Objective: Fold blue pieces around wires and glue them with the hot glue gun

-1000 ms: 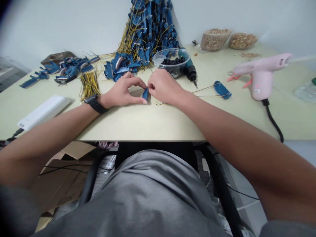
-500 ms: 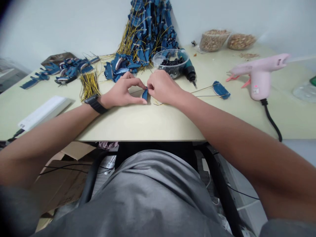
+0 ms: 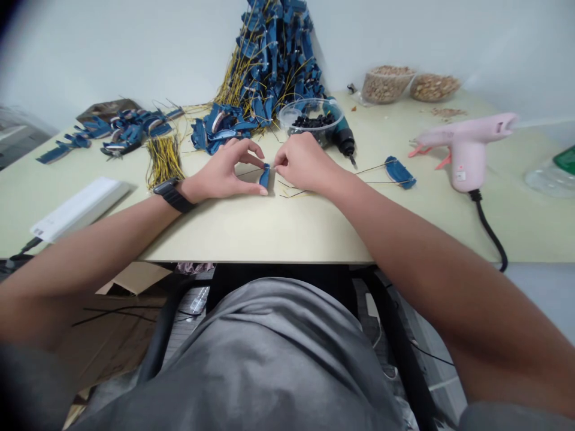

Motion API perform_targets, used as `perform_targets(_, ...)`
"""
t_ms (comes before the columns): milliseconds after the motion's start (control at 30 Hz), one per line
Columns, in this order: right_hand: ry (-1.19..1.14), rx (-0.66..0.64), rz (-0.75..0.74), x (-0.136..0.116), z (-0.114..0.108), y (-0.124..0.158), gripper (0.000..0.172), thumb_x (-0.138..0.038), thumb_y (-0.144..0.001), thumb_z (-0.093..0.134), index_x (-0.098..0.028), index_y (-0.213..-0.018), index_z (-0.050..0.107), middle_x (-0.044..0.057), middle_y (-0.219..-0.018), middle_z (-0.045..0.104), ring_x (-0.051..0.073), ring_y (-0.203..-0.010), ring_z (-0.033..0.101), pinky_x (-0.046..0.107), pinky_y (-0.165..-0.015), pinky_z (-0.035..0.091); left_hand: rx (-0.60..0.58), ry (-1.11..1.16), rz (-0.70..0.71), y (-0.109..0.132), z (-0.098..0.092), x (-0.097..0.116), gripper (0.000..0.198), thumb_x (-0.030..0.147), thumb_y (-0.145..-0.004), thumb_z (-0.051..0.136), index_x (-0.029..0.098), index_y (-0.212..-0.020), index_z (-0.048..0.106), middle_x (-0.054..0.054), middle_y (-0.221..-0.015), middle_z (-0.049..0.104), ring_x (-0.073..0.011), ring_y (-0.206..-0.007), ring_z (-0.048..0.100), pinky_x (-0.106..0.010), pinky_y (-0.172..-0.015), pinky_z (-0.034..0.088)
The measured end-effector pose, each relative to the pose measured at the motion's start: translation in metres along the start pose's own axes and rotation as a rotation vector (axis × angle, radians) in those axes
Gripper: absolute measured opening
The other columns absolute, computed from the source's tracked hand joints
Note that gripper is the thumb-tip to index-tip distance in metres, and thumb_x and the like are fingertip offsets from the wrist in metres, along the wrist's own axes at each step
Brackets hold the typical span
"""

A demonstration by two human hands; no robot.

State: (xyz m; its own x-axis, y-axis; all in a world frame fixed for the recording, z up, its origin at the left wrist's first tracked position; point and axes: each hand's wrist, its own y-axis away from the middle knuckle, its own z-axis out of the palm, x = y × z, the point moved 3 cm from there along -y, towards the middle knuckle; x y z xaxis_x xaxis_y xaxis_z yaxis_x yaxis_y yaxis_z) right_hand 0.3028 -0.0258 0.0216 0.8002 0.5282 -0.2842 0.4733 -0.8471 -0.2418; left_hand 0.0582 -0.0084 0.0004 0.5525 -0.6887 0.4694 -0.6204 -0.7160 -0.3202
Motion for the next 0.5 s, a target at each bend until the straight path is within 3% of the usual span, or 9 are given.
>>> perform_targets(333,-0.066,0.034,0.136,0.0026,-0.0110,0.0035,0.022,-0.027,-0.109,0.088,-0.023,-0.121,0.106,0.013,-0.102,0.092,0.033,-0.092,0.078,0.052,-0.095,0.059,-0.036,0.002,-0.007,0.0028,0.0021,0.0015,0.118,0.120,-0.075,0.095,0.032,-0.154,0.086,-0.013,-0.151,0.094,-0.0487,-0.152,0.068,-0.074,-0.139,0.038)
perform_targets(500,-0.089,0.053,0.150,0.0011,-0.0107,0.0039,0.019,-0.029,-0.109,0.091,-0.023,-0.121,0.105,0.012,-0.101,0.091,0.031,-0.089,0.077,0.050,-0.092,0.060,-0.037,-0.023,-0.040,0.0038,0.0022,0.0016,0.116,0.122,-0.074,0.094,0.033,-0.149,0.094,-0.014,-0.141,0.088,-0.0495,-0.149,0.066,-0.075,-0.137,0.041)
